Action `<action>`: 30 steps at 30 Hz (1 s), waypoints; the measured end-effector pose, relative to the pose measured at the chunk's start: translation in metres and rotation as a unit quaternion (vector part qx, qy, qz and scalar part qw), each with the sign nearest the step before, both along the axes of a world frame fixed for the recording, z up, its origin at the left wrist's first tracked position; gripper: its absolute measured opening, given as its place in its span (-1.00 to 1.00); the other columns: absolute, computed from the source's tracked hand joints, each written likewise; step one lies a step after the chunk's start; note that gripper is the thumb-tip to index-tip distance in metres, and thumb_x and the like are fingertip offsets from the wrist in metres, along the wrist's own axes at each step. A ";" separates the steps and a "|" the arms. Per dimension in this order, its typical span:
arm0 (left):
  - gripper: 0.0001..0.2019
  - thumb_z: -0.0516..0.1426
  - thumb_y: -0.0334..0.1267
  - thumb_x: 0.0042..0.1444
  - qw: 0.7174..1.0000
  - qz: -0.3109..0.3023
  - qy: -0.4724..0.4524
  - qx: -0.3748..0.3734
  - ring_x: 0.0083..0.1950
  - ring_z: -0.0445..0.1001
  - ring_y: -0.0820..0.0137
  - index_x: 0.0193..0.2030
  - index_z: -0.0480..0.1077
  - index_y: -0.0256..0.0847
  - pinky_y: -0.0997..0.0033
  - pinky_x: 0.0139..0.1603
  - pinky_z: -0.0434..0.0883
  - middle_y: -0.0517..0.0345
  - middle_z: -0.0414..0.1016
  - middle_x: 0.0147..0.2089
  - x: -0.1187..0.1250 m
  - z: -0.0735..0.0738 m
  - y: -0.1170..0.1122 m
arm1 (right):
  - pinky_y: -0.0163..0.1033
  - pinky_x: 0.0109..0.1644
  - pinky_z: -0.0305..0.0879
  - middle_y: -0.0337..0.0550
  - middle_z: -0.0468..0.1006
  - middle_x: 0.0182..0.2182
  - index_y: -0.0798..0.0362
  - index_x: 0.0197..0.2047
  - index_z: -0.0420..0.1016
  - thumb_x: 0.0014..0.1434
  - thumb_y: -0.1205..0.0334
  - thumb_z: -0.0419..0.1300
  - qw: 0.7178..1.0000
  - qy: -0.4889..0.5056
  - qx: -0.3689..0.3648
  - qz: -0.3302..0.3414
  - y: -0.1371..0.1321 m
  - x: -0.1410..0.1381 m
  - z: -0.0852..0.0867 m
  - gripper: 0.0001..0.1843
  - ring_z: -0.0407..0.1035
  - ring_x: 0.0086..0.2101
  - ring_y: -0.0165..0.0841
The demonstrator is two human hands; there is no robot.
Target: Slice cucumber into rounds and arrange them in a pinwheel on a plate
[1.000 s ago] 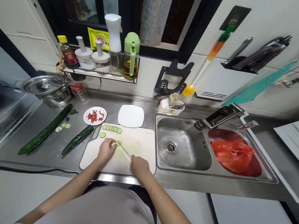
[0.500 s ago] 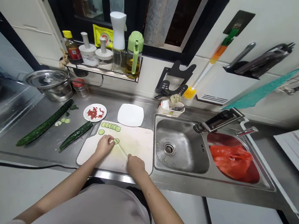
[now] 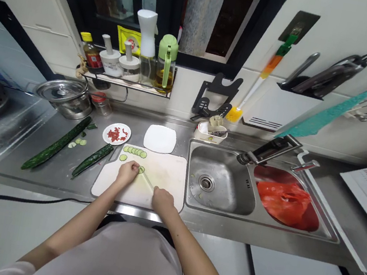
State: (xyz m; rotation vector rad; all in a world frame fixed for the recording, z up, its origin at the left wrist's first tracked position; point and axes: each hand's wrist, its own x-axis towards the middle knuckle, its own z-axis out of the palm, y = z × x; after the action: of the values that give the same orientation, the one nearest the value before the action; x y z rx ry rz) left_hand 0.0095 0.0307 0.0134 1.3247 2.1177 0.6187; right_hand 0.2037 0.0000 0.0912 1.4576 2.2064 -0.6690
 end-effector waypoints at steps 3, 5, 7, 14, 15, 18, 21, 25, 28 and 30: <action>-0.83 0.13 -0.45 -0.01 1.000 -0.001 -0.025 -0.004 -0.24 0.52 0.39 -0.30 0.52 -0.20 0.49 -0.22 0.34 0.13 0.59 -0.31 -0.004 0.001 0.003 | -0.20 -0.18 0.29 0.14 0.55 -0.15 0.15 -0.01 0.37 0.23 0.43 -0.12 1.000 0.000 0.002 -0.009 0.001 -0.003 0.000 -0.66 0.46 -0.11 -0.19; -0.83 0.14 -0.45 -0.03 0.999 -0.006 -0.037 -0.010 -0.26 0.52 0.41 -0.31 0.52 -0.21 0.51 -0.24 0.34 0.14 0.59 -0.32 -0.006 0.002 0.005 | -0.20 -0.17 0.30 0.14 0.54 -0.14 0.15 0.00 0.37 0.24 0.42 -0.12 1.000 -0.002 0.001 -0.012 0.002 -0.005 0.001 -0.65 0.46 -0.10 -0.19; -0.84 0.16 -0.45 -0.04 0.999 -0.008 -0.040 -0.014 -0.27 0.51 0.42 -0.31 0.52 -0.21 0.52 -0.25 0.34 0.15 0.59 -0.32 -0.008 0.002 0.006 | -0.19 -0.16 0.30 0.14 0.54 -0.13 0.14 0.01 0.37 0.24 0.41 -0.12 1.000 -0.006 -0.003 -0.013 0.003 -0.007 0.002 -0.65 0.46 -0.10 -0.19; -0.82 0.16 -0.45 -0.05 0.999 -0.029 -0.019 -0.021 -0.30 0.49 0.41 -0.28 0.51 -0.21 0.50 -0.27 0.32 0.14 0.57 -0.35 -0.008 0.005 0.009 | -0.21 -0.20 0.27 0.13 0.54 -0.14 0.14 0.00 0.38 0.24 0.42 -0.12 1.000 -0.006 -0.010 -0.014 -0.001 0.001 0.005 -0.65 0.46 -0.12 -0.19; -0.82 0.16 -0.44 -0.06 0.999 -0.031 -0.013 -0.024 -0.30 0.49 0.40 -0.28 0.50 -0.21 0.50 -0.27 0.32 0.14 0.57 -0.36 -0.007 0.006 0.009 | -0.21 -0.20 0.26 0.12 0.55 -0.14 0.14 -0.01 0.38 0.24 0.42 -0.12 1.000 -0.006 -0.010 -0.016 -0.002 0.003 0.005 -0.65 0.46 -0.12 -0.19; -0.87 0.18 -0.39 -0.06 0.999 -0.027 -0.002 -0.034 -0.29 0.49 0.37 -0.31 0.49 -0.20 0.48 -0.26 0.32 0.12 0.57 -0.35 -0.004 0.010 0.011 | -0.22 -0.18 0.23 0.10 0.56 -0.17 0.12 -0.03 0.40 0.26 0.37 -0.13 1.000 0.004 -0.004 -0.027 -0.006 0.013 0.003 -0.66 0.46 -0.14 -0.20; -0.93 0.17 -0.36 -0.04 0.999 -0.016 -0.008 -0.036 -0.27 0.49 0.36 -0.37 0.47 -0.20 0.47 -0.27 0.31 0.11 0.57 -0.34 -0.002 0.012 0.012 | -0.25 -0.21 0.19 0.05 0.56 -0.17 0.09 -0.09 0.42 0.29 0.28 -0.12 0.998 0.025 -0.005 -0.053 -0.008 0.024 -0.001 -0.68 0.45 -0.14 -0.22; -0.97 0.17 -0.35 -0.03 0.999 0.011 -0.037 -0.018 -0.31 0.49 0.39 -0.41 0.45 -0.20 0.48 -0.30 0.30 0.13 0.56 -0.36 -0.003 0.010 0.008 | -0.32 -0.21 0.13 0.00 0.56 -0.15 0.07 -0.09 0.42 0.31 0.22 -0.11 0.995 0.060 -0.001 -0.081 -0.006 0.035 -0.007 -0.69 0.44 -0.13 -0.28; -0.96 0.16 -0.32 -0.01 0.998 0.049 -0.048 0.006 -0.34 0.48 0.42 -0.40 0.45 -0.20 0.49 -0.32 0.29 0.16 0.55 -0.38 -0.011 0.007 0.002 | -0.32 -0.22 0.11 -0.02 0.57 -0.16 0.07 -0.09 0.41 0.32 0.20 -0.13 0.993 0.062 0.015 -0.100 -0.001 0.036 -0.009 -0.68 0.44 -0.14 -0.29; -0.94 0.15 -0.30 0.01 0.996 0.079 -0.041 0.022 -0.35 0.47 0.42 -0.38 0.45 -0.19 0.49 -0.30 0.29 0.17 0.54 -0.39 -0.022 0.005 -0.001 | -0.32 -0.24 0.10 -0.02 0.57 -0.18 0.06 -0.10 0.41 0.33 0.19 -0.15 0.992 0.059 0.024 -0.105 0.003 0.035 -0.010 -0.67 0.44 -0.15 -0.28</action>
State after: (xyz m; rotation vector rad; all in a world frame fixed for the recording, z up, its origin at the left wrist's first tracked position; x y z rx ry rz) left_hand -0.0123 0.0294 0.0187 1.1410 2.1664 0.7773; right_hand 0.2384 0.0027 0.0814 1.7325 2.1889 -0.7943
